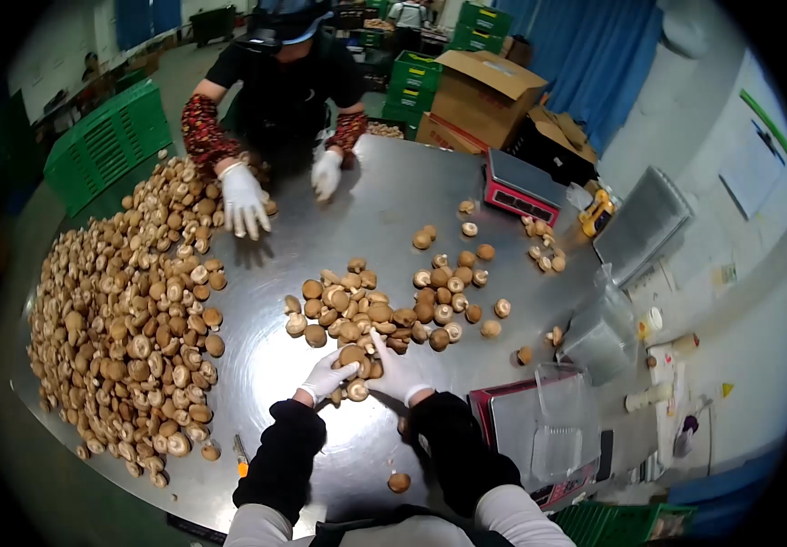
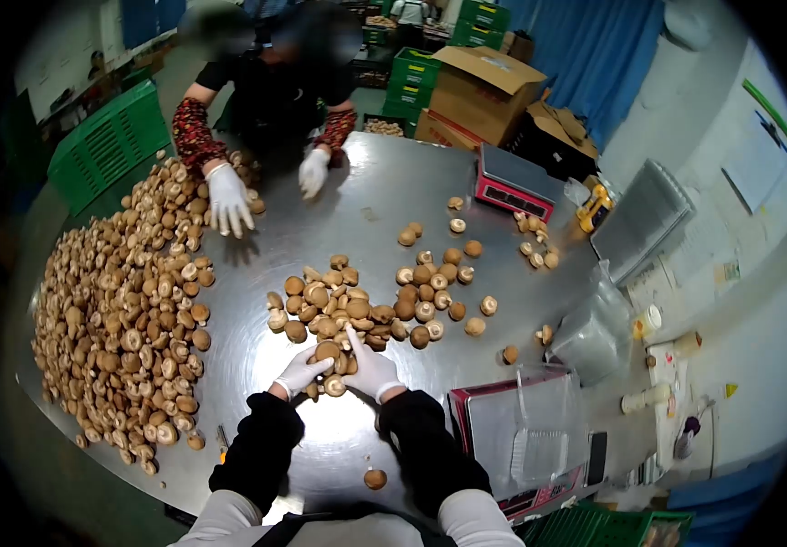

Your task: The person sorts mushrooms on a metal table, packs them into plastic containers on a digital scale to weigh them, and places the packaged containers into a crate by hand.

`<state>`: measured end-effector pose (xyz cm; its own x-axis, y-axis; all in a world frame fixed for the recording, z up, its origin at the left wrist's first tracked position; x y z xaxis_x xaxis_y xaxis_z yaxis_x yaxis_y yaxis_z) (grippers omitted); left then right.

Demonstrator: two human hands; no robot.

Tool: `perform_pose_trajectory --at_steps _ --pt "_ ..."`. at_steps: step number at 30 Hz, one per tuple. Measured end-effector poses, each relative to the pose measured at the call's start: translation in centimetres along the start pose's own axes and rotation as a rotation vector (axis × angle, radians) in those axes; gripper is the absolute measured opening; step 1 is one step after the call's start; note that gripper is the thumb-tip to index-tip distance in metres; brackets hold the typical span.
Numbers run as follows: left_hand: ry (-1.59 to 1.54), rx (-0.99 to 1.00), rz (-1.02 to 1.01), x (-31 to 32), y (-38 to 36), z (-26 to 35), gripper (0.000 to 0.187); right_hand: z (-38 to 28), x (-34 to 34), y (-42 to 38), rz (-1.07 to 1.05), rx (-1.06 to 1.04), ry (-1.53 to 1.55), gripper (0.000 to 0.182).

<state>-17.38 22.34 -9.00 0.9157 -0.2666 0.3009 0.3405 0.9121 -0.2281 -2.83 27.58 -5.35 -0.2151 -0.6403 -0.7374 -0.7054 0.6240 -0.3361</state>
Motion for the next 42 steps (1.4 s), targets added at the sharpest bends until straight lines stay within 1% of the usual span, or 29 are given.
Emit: perform_pose_trajectory --at_steps 1,2,3,4,5,7,10,12,13,14,16,18,20,22,23,25,26,28,29,30,32,33,34,36,37,38,40,41,42 --pt "-0.08 -0.029 0.024 -0.4 -0.1 -0.5 0.046 0.1 -0.1 0.2 -0.034 0.039 -0.028 0.1" --pt "-0.157 -0.055 0.05 -0.2 -0.5 -0.1 0.045 -0.2 -0.8 -0.2 -0.108 0.105 0.035 0.094" --pt "-0.23 -0.075 0.037 0.5 -1.4 0.9 0.044 0.0 -0.7 -0.6 -0.033 0.063 0.072 0.09" --pt "-0.199 -0.047 0.044 0.1 -1.6 0.4 0.043 0.1 -0.5 -1.1 0.044 0.018 0.105 0.086" --pt "-0.246 -0.03 0.027 0.1 -2.3 0.1 0.042 -0.4 -0.6 -2.3 0.045 0.021 0.226 0.079" --pt "-0.32 0.037 -0.006 2.0 -3.5 1.7 0.039 -0.9 -0.5 -4.4 0.093 0.016 0.316 0.076" --pt "-0.165 0.07 -0.057 4.6 -4.7 4.2 0.038 -3.7 -2.1 -10.3 0.263 -0.029 0.367 0.075" --pt "-0.091 0.086 -0.1 7.7 -5.6 6.5 0.038 -4.5 -3.6 -14.4 0.294 0.059 0.288 0.074" --pt "-0.028 0.063 -0.149 8.9 -5.7 7.1 0.039 -5.1 -4.6 -16.8 0.434 -0.018 0.219 0.071" --pt "0.023 0.111 -0.164 10.6 -5.4 7.5 0.039 -5.2 -5.4 -19.2 0.459 0.003 0.231 0.071" --pt "0.058 0.051 -0.233 15.6 -5.6 8.8 0.041 -4.5 -6.8 -24.0 0.409 0.037 0.219 0.074" --pt "0.066 0.027 -0.316 21.5 -5.0 9.4 0.043 -2.6 -8.2 -28.8 0.484 0.014 0.133 0.073" --pt "0.159 -0.013 -0.391 27.0 -3.5 9.1 0.046 0.5 -8.9 -33.4 0.521 0.134 0.191 0.072" --pt "0.239 -0.086 -0.502 32.2 -2.0 9.1 0.048 2.6 -10.8 -37.8 0.502 0.196 0.167 0.072" --pt "0.302 -0.055 -0.546 34.8 -0.9 9.3 0.048 4.6 -11.2 -39.3 0.5 0.207 0.159 0.073" --pt "0.444 0.067 -0.615 38.4 1.6 8.0 0.05 8.5 -12.0 -40.9 0.392 0.282 0.152 0.07" --pt "0.613 0.235 -0.645 39.4 3.6 6.5 0.054 10.0 -12.3 -41.5 0.331 0.331 0.148 0.068" --pt "1.093 0.137 -0.569 41.3 4.1 6.6 0.058 13.2 -11.6 -41.6 0.317 0.322 0.092 0.066" --pt "1.192 0.216 -0.536 41.8 4.5 6.5 0.062 14.0 -11.4 -41.7 0.297 0.313 0.04 0.063" --pt "1.198 0.215 -0.531 41.9 4.8 6.2 0.062 14.9 -11.1 -42.0 0.3 0.306 0.04 0.063" --pt "1.342 0.091 -0.474 41.6 5.3 5.7 0.064 15.8 -11.1 -42.6 0.372 0.259 0.21 0.06" --pt "1.352 0.12 -0.42 41.7 5.1 5.9 0.059 15.9 -11.2 -43.3 0.405 0.258 0.299 0.052" --pt "1.355 0.107 -0.405 42.1 5.0 5.9 0.059 15.5 -11.4 -43.6 0.394 0.243 0.303 0.052" --pt "1.234 0.409 -0.219 43.7 4.2 7.7 0.053 15.6 -12.4 -44.4 0.631 0.253 0.331 0.043" --pt "1.187 0.57 -0.136 44.9 3.7 8.2 0.048 16.1 -12.5 -44.0 0.788 0.137 0.341 0.035" --pt "1.055 0.517 -0.132 45.9 3.5 8.0 0.045 16.1 -12.6 -43.6 0.851 0.079 0.362 0.033" --pt "1.083 0.634 -0.135 46.6 4.3 5.2 0.047 16.5 -11.6 -42.2 0.843 0.054 0.118 0.033" --pt "1.22 0.668 -0.105 46.8 4.2 4.0 0.048 16.4 -10.9 -41.7 0.766 0.06 0.053 0.033" --pt "1.358 0.696 -0.074 47.0 4.0 3.1 0.048 16.7 -9.9 -41.4 0.787 0.03 -0.096 0.031"
Point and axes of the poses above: each hand's wrist, its own y-axis towards the middle knuckle, its own x-axis out of the palm, z = x × y, the point moved 5 cm from there along y, towards the middle knuckle, and after that the axes turned 15 degrees about -z, right-handed, at the moved point
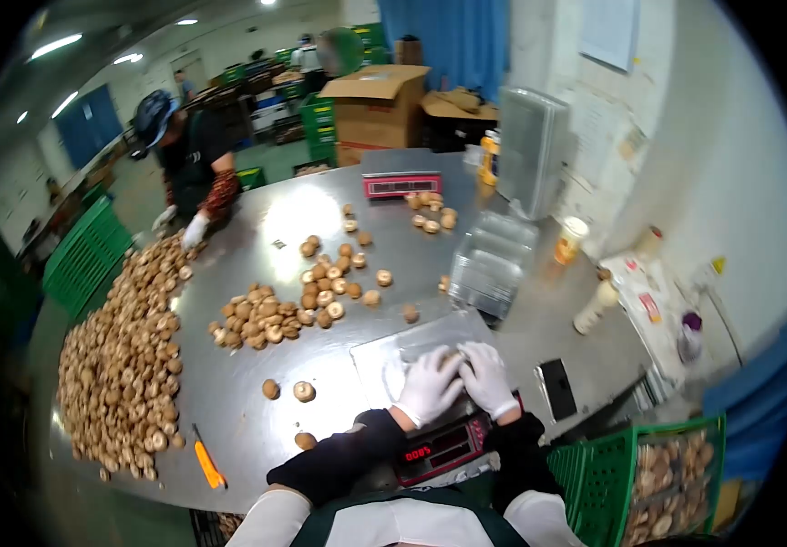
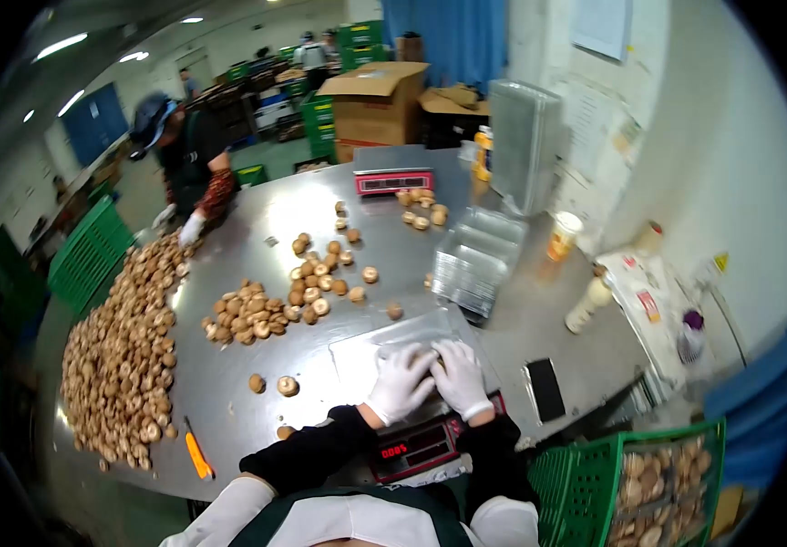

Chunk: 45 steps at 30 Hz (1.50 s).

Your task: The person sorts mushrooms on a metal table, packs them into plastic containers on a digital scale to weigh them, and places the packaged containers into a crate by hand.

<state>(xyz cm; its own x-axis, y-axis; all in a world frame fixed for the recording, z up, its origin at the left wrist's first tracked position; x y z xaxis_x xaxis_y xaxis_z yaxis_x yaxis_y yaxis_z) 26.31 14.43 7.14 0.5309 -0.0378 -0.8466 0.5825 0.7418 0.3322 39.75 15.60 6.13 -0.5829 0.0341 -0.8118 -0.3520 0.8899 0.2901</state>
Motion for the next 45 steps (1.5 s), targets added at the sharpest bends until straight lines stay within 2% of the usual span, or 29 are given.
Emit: perform_pose_trajectory --at_steps 1,2,4,5,8,9,11,13,14,16,17,18,20,22,25,26,29,32,34,36,38,39,40,42,43,44,45 --pt "-0.009 -0.02 -0.084 0.0 -0.3 0.2 0.051 0.3 0.3 -0.2 0.003 -0.03 0.014 0.03" --pt "-0.038 0.008 -0.07 -0.5 -0.6 0.4 0.053 0.4 0.4 -0.2 0.004 -0.058 0.031 0.029" --pt "-0.077 0.05 -0.01 -1.6 -1.2 0.3 0.054 1.1 0.3 0.0 -0.031 0.019 0.299 0.028" --pt "-0.09 0.061 0.027 -2.8 -1.7 0.1 0.05 0.6 -0.3 -0.3 0.054 0.068 0.277 0.027" --pt "-0.121 -0.043 0.174 -5.5 -4.6 -4.1 0.044 -1.2 -2.0 -0.5 0.164 0.111 0.198 0.027" --pt "-0.1 -0.093 0.257 -6.2 -5.9 -7.0 0.04 -2.1 -2.2 -0.5 0.183 0.101 0.259 0.026" --pt "0.09 -0.472 0.206 -6.6 -10.2 -12.8 0.05 -5.3 -2.6 -0.2 0.182 0.071 0.329 0.024" --pt "0.283 -0.89 -0.066 -5.2 -15.2 -18.6 0.071 -9.0 -1.2 0.7 0.087 0.04 0.41 0.024" --pt "0.246 -1.013 -0.176 -5.1 -17.2 -20.4 0.073 -10.6 0.2 1.1 0.038 -0.001 0.398 0.024" --pt "0.18 -1.112 -0.276 -4.3 -20.2 -22.0 0.076 -14.3 4.2 2.1 -0.157 -0.114 0.417 0.024" --pt "0.207 -1.059 -0.285 -3.7 -20.8 -22.1 0.07 -16.2 6.4 2.6 -0.207 -0.171 0.449 0.024" --pt "0.267 -0.98 -0.211 -3.6 -21.1 -21.6 0.057 -18.1 8.5 3.2 -0.258 -0.226 0.48 0.024" --pt "0.202 -0.812 -0.133 -2.6 -21.8 -22.5 0.042 -21.2 12.8 4.8 -0.399 -0.308 0.54 0.025" --pt "0.206 -0.762 -0.115 -3.3 -22.2 -23.2 0.034 -23.0 16.5 6.8 -0.476 -0.295 0.545 0.025" --pt "0.128 -0.754 0.063 -5.4 -23.4 -26.4 0.025 -22.5 22.8 10.7 -0.517 -0.216 0.522 0.023" --pt "0.034 -0.741 0.163 -6.3 -23.8 -27.6 0.026 -22.1 24.4 12.0 -0.513 -0.181 0.519 0.023" --pt "-0.12 -0.866 0.162 -8.9 -24.2 -31.4 0.031 -20.2 28.4 16.0 -0.518 -0.056 0.42 0.026" --pt "-0.076 -0.839 0.145 -11.2 -23.5 -34.2 0.035 -20.4 30.0 21.3 -0.352 -0.211 0.2 0.028" --pt "-0.009 -0.843 -0.016 -11.0 -22.6 -36.4 0.032 -21.2 31.0 24.5 -0.306 -0.291 0.096 0.031" --pt "-0.026 -0.852 -0.192 -10.8 -21.8 -37.7 0.031 -22.7 32.2 27.4 -0.411 -0.382 -0.199 0.039" --pt "-0.011 -0.832 -0.197 -11.6 -21.3 -37.6 0.031 -22.4 34.5 28.5 -0.458 -0.423 -0.491 0.05" --pt "0.005 -0.825 -0.199 -11.6 -21.2 -37.5 0.031 -21.9 35.7 28.9 -0.513 -0.407 -0.531 0.057" --pt "0.003 -0.815 -0.212 -11.3 -21.4 -37.7 0.031 -21.4 36.0 29.0 -0.463 -0.443 -0.565 0.054" --pt "0.085 -0.788 -0.104 -10.9 -22.0 -38.1 0.035 -21.4 36.7 29.5 -0.529 -0.326 -0.523 0.046" --pt "0.017 -0.757 0.016 -10.9 -22.4 -38.1 0.037 -21.4 36.2 29.1 -0.433 -0.331 -0.519 0.039" --pt "0.02 -0.767 0.121 -10.3 -23.3 -37.8 0.034 -21.2 35.8 28.9 -0.445 -0.259 -0.586 0.036" --pt "0.047 -0.757 0.142 -10.5 -23.4 -37.2 0.035 -20.4 36.1 28.8 -0.384 -0.212 -0.599 0.029"
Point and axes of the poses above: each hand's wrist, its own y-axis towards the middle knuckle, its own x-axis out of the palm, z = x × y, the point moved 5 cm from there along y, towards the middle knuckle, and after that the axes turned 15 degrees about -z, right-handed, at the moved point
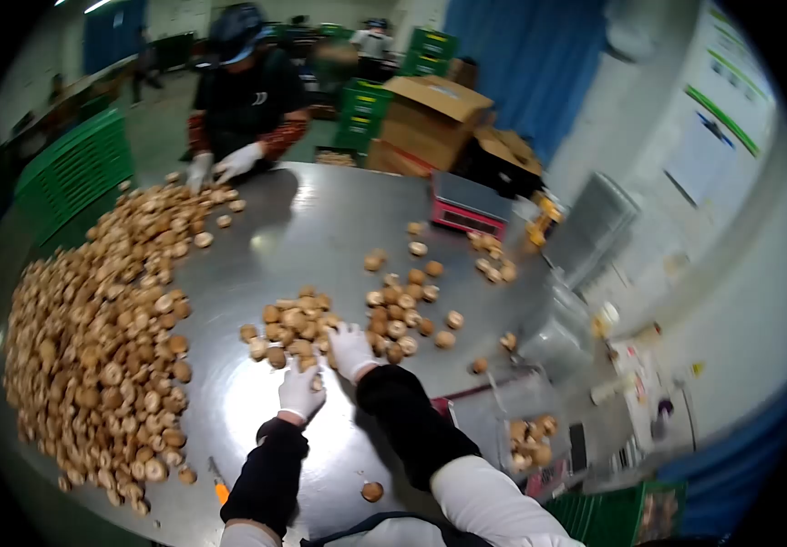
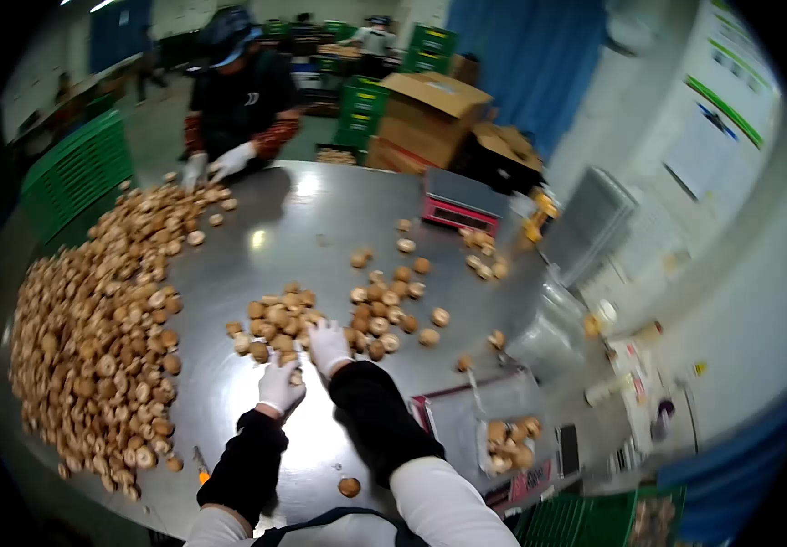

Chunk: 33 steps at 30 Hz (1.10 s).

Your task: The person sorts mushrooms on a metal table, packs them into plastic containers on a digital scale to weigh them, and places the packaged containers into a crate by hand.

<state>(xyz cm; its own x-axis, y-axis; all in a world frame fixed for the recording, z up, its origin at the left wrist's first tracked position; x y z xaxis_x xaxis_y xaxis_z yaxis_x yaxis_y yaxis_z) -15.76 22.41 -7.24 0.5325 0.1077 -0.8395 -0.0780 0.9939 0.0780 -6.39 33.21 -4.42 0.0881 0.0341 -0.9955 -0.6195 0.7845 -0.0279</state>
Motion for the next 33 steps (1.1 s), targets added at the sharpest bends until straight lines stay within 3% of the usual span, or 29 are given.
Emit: perform_pose_trajectory --at_steps 2,5,10,11,13,15,17,21,25,26,29,31,33 --pt "0.041 -0.065 -0.145 -0.1 0.4 0.8 0.037 1.3 1.7 0.3 -0.086 0.115 -0.039 0.015" --pt "0.097 -0.102 -0.24 -0.4 1.2 1.3 0.04 1.0 -0.6 -2.1 -0.185 0.141 0.009 0.012" --pt "-0.047 -0.078 -0.108 1.4 0.9 -1.3 0.048 -0.5 -6.1 -11.3 0.108 -0.052 0.778 0.041" --pt "-0.052 -0.084 -0.093 1.7 0.6 -1.8 0.051 -1.0 -9.6 -14.7 0.006 -0.095 0.942 0.042" --pt "-0.1 -0.086 -0.05 2.3 -0.1 -2.0 0.061 -1.2 -10.9 -19.8 0.142 -0.239 1.013 0.039" --pt "-0.115 -0.108 -0.043 0.9 -1.9 1.3 0.059 0.6 -12.5 -25.1 0.247 -0.274 1.008 0.038" --pt "-0.222 0.026 0.004 0.6 -3.0 4.3 0.054 5.0 -11.4 -29.2 0.281 -0.143 1.137 0.037" --pt "-0.52 0.225 -0.096 -1.1 -5.9 16.6 0.045 15.8 -13.8 -38.8 0.522 0.256 0.769 0.033" --pt "-0.526 0.486 -0.147 0.5 -7.0 27.2 0.049 22.0 -11.1 -44.7 0.471 0.58 0.622 0.033" --pt "-0.514 0.555 -0.162 0.7 -7.1 29.9 0.05 22.7 -10.0 -45.2 0.357 0.598 0.592 0.037" --pt "-0.455 0.643 -0.251 1.9 -7.3 37.0 0.052 23.6 -7.8 -46.3 0.304 0.507 0.607 0.041" --pt "-0.39 0.627 -0.304 3.4 -6.8 40.1 0.052 24.6 -7.5 -47.3 0.355 0.469 0.693 0.041" --pt "-0.204 0.608 -0.374 5.9 -5.9 41.7 0.056 25.6 -7.6 -48.7 0.538 0.404 1.011 0.037"
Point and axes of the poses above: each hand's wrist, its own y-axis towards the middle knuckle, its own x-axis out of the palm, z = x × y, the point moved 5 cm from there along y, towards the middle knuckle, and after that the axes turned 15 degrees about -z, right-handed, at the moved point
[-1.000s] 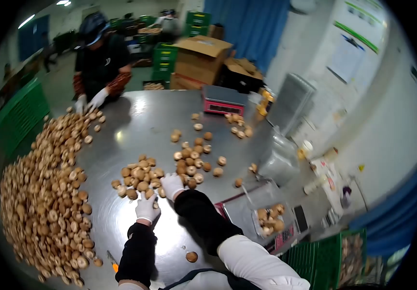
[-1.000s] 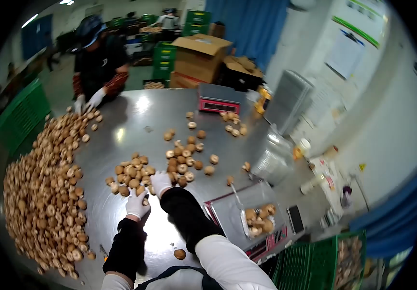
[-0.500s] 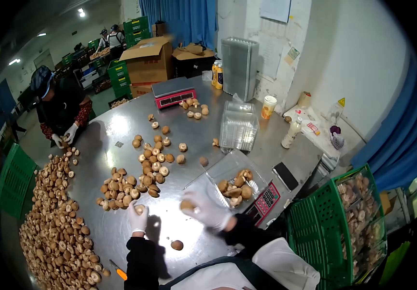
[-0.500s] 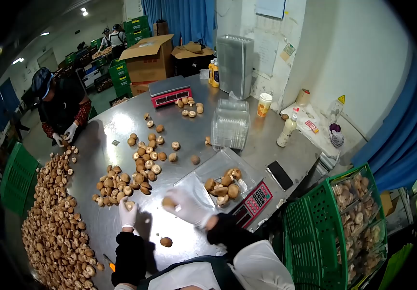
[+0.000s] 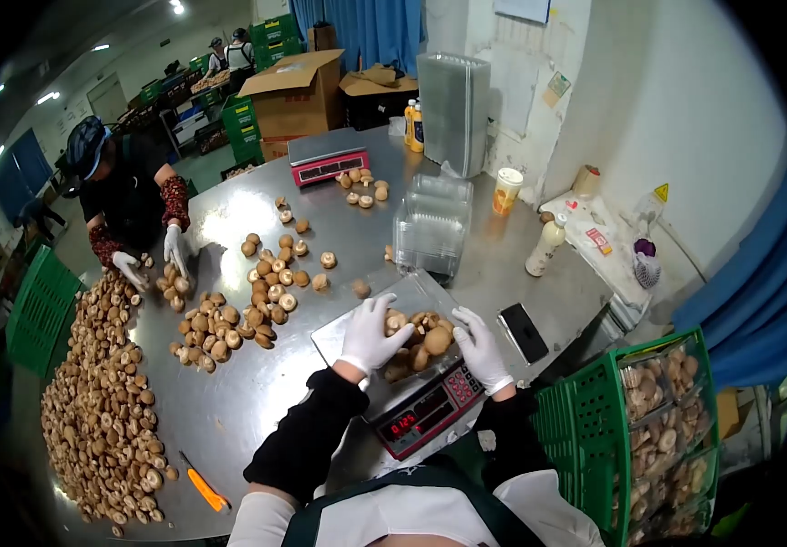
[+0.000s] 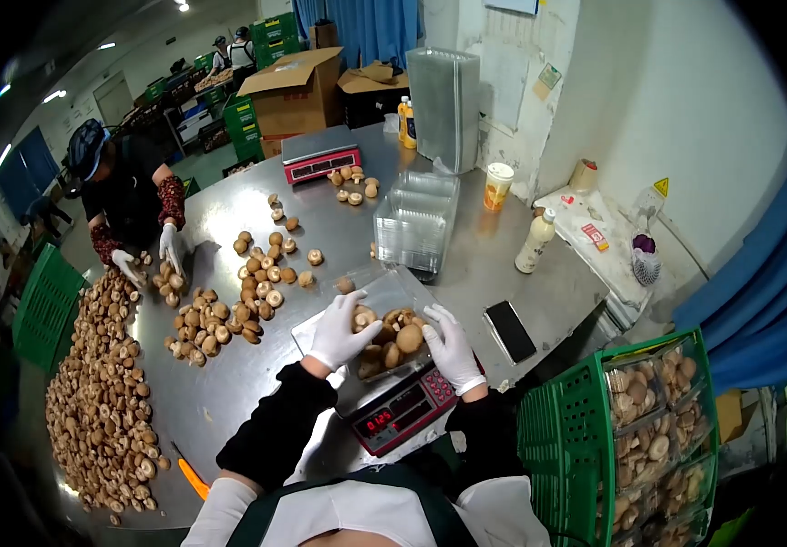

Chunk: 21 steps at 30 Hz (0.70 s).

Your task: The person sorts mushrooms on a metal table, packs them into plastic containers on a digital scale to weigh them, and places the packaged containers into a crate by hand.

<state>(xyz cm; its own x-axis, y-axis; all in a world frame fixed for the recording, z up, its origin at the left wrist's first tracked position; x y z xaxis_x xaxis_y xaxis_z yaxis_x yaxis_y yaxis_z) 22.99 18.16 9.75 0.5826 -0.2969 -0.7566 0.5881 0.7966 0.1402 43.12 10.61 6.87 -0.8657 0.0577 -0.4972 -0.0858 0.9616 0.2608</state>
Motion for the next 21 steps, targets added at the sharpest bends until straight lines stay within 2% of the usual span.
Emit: perform_pose_trajectory --at_steps 2,3,6,7,8,11,14,21 --pt "0.384 -0.105 -0.16 2.7 1.0 -0.3 0.064 0.5 -1.2 -0.7 -0.001 -0.004 0.006 0.035" --pt "0.397 -0.104 -0.195 3.3 1.3 -0.3 0.072 0.9 -1.9 -1.2 -0.018 0.012 0.015 0.035" --pt "0.254 -0.107 -0.267 3.3 1.5 0.1 0.076 1.9 -3.7 -2.7 -0.023 0.074 0.042 0.033" --pt "0.113 -0.048 -0.251 3.2 1.6 -0.5 0.078 2.0 -4.2 -3.3 -0.011 0.107 0.083 0.033" --pt "0.049 0.034 -0.148 2.1 1.5 -0.3 0.073 2.4 -4.6 -3.6 0.0 0.139 0.123 0.033" --pt "-0.123 0.011 -0.002 -0.7 0.2 -1.0 0.06 3.3 -5.3 -4.0 0.003 0.157 0.084 0.032" --pt "-0.221 -0.026 0.019 -2.6 -1.3 -1.1 0.049 3.0 -5.0 -3.1 -0.022 0.106 0.034 0.031" --pt "-0.027 -0.012 0.03 -0.7 -2.8 -0.8 0.048 -1.3 -2.6 1.0 -0.097 -0.051 -0.028 0.029"
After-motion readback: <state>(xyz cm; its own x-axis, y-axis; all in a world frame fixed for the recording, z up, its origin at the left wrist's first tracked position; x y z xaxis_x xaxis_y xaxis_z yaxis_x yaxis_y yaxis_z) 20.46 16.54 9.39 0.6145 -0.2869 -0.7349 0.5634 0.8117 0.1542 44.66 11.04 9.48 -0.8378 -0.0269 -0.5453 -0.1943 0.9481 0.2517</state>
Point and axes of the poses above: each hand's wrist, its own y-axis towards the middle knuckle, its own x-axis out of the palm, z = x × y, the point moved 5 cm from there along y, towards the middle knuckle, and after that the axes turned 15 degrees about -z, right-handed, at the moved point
